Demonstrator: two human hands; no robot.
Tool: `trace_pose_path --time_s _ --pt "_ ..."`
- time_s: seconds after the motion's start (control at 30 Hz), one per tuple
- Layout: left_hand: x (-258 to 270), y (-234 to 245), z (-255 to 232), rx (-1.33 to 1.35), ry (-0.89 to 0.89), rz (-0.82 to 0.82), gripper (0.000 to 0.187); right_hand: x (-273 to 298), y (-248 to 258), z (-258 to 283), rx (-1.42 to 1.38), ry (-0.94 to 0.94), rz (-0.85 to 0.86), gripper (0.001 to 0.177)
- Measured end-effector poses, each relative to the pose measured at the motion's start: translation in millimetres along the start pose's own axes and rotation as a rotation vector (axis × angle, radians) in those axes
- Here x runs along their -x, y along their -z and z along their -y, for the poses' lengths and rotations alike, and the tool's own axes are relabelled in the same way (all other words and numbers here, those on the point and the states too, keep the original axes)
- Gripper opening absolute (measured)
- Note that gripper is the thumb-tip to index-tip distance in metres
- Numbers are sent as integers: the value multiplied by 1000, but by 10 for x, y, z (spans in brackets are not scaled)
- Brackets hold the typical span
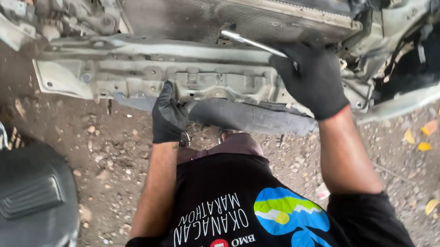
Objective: The person uses a wrench to loosen and remove bolts from the front metal frame of a car. They manipulate the frame and radiator area, occasionally reaching into the engine bay to adjust components.
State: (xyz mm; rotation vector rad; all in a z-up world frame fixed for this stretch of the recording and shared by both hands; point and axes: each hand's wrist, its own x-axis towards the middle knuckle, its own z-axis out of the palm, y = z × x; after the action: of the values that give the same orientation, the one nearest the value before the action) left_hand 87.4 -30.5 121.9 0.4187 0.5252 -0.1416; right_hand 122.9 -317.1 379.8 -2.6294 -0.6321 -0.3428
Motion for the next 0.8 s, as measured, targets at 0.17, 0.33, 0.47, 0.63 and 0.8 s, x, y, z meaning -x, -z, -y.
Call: trace_pose_path --time_s 0.17,0.33,0.47,0.63,0.8 --pt "-53 153 -148 58 78 224 20 1112 -377 229 -480 -568 -37 26" --pt "-53 18 -287 -78 170 265 21 2322 -1291 401 -604 -1028 -22 27" --pt "-212 125 -325 -119 158 361 20 2712 -1526 714 -787 -1207 -60 24" --pt "-236 -181 -452 -166 149 399 20 2657 -1518 744 -882 -1185 -197 25" --pt "-435 -241 -475 -120 118 373 18 2302 -1421 470 -998 -1069 -341 29"
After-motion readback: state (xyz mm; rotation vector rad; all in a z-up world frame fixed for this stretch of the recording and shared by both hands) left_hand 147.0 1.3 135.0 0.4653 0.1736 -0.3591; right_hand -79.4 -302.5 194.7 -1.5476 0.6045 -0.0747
